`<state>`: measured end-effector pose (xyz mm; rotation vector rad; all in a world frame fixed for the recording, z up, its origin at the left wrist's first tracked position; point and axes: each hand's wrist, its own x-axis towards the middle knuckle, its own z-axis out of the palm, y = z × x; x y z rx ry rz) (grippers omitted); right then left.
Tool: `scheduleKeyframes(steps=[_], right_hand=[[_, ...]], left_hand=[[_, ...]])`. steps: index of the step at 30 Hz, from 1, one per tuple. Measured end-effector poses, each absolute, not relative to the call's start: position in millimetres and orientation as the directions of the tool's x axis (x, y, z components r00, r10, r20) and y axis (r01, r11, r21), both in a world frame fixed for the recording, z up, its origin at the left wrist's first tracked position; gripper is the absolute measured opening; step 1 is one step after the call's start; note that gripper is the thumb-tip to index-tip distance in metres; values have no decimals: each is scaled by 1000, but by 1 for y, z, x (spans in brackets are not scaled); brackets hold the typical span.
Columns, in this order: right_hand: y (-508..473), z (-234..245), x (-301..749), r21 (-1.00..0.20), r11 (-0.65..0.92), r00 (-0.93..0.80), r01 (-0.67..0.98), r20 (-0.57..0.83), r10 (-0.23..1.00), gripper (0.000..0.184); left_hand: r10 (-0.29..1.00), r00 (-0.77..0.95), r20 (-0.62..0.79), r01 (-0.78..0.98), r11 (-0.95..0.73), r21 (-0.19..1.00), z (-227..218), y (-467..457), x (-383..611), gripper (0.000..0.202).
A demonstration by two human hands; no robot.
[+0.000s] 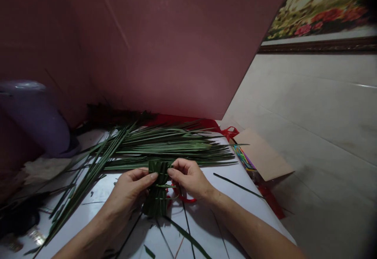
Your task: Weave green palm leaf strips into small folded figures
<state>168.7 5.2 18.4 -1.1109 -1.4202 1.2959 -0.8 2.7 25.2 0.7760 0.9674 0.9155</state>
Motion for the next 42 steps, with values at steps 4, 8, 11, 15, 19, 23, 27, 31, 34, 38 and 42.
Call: scheduleKeyframes(steps=[4, 8, 11, 15, 19, 23, 27, 31, 34, 38, 42], right_hand=[[4, 18, 169, -996, 56, -206, 74, 40, 978, 21], [5, 14, 171, -992, 69, -227, 108, 43, 973, 20], [7, 12, 171, -990, 69, -226, 121, 40, 973, 18], [7, 15, 170, -999, 11, -231, 52, -2, 973, 13], [6, 22, 168, -997, -64, -243, -33, -54, 969, 10], [6, 25, 167, -995, -83, -232, -49, -70, 970, 11], [6, 23, 168, -999, -38, -226, 20, -42, 973, 15], [3, 16, 166, -990, -7, -199, 138, -35, 979, 22], [1, 12, 161, -989, 11, -182, 151, -16, 983, 20], [0, 13, 158, -989, 49, -197, 136, 21, 980, 13], [1, 12, 160, -988, 62, -225, 140, 29, 974, 9]], left_hand=[[883, 330, -333, -307, 434, 847, 23, 2, 2, 34], [890, 295, -347, -317, 434, 843, 21, 3, 2, 34], [905, 257, -339, -319, 411, 854, 20, 4, 1, 32], [909, 238, -341, -314, 404, 859, 18, 6, 1, 31], [914, 201, -352, -298, 400, 867, 18, 6, 1, 31], [907, 225, -356, -301, 412, 860, 23, 3, 2, 32], [892, 277, -357, -319, 435, 842, 25, 1, 4, 33], [903, 265, -338, -339, 416, 844, 22, 0, 5, 33], [910, 243, -337, -359, 407, 840, 20, 0, 6, 29], [915, 204, -347, -349, 399, 848, 20, 0, 7, 28], [928, 134, -348, -330, 373, 867, 20, 0, 8, 27]])
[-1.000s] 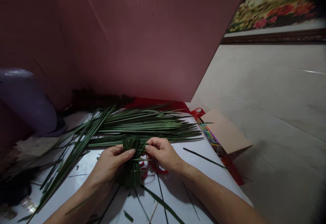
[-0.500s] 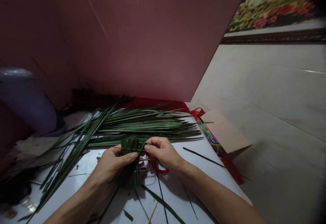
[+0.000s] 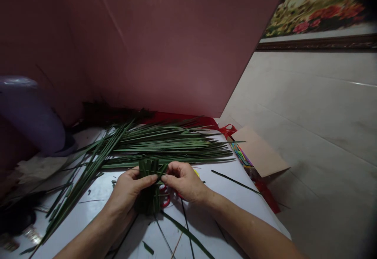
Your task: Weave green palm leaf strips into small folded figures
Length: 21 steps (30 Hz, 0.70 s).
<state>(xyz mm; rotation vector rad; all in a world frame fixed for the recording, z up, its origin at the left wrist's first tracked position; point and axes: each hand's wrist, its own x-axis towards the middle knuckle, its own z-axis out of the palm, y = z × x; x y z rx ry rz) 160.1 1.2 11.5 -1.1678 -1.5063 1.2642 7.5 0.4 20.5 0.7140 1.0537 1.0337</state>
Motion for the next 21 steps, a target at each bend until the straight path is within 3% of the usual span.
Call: scheduleKeyframes(steps=[9, 21], right_hand=[[2, 9, 164, -995, 1, -270, 99, -26, 963, 5], [-1, 26, 162, -992, -49, -217, 114, -73, 974, 9]], left_hand=[[933, 114, -343, -346, 361, 866, 25, 0, 9, 26], [930, 223, -292, -366, 358, 859, 21, -3, 8, 35]])
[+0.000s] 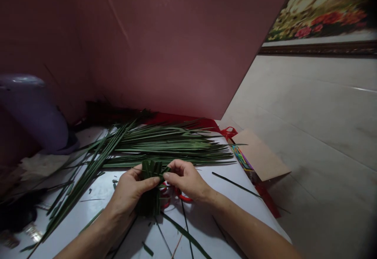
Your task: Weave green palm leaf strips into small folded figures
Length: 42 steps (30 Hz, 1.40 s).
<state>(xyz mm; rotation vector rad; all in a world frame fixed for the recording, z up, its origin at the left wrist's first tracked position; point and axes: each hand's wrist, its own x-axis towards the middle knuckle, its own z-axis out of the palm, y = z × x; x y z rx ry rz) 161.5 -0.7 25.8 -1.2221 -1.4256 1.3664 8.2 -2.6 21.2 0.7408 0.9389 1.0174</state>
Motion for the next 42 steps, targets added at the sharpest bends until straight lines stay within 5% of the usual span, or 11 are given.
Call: scheduleKeyframes(steps=[42], right_hand=[[-1, 14, 165, -955, 135, -164, 264, 94, 982, 15]], left_hand=[[866, 291, -408, -260, 482, 837, 17, -3, 9, 23]])
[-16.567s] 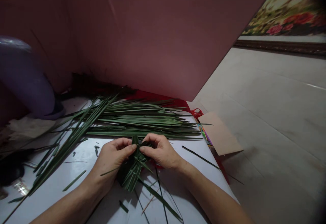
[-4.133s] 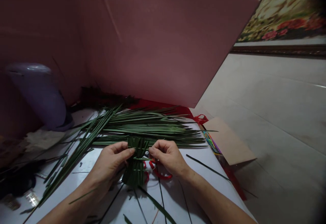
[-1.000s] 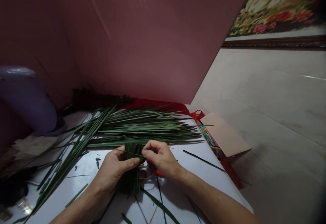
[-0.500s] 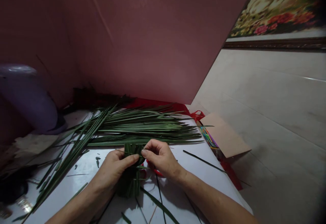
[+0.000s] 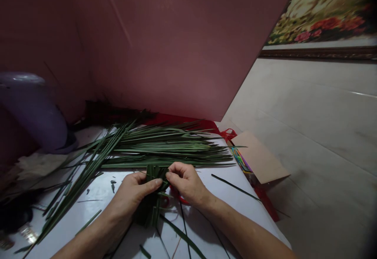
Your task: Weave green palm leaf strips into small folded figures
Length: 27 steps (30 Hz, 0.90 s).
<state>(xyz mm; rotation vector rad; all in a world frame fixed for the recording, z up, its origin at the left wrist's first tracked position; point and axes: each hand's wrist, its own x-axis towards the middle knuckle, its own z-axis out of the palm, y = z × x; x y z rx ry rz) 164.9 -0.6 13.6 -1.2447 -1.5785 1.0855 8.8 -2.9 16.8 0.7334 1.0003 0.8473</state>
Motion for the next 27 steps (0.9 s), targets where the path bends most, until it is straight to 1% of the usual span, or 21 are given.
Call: scheduleKeyframes(steps=[8, 12, 16, 23, 27], right_hand=[[-1, 16, 167, -937, 155, -153, 315, 111, 982, 13], [-1, 15, 166, -940, 148, -134, 308, 111, 985, 14], [-2, 15, 165, -946, 115, -126, 303, 80, 989, 14], [-3, 17, 165, -945, 117, -123, 304, 83, 989, 15], [-1, 16, 166, -949, 109, -111, 297, 79, 991, 15]], left_hand=[[868, 280, -409, -236, 475, 848, 14, -2, 9, 26], [870, 287, -400, -261, 473, 841, 15, -2, 9, 29], [885, 282, -371, -299, 449, 842, 19, -3, 9, 28], [889, 272, -367, -300, 441, 846, 19, -3, 10, 35], [873, 313, -374, -304, 465, 831, 15, -1, 8, 35]])
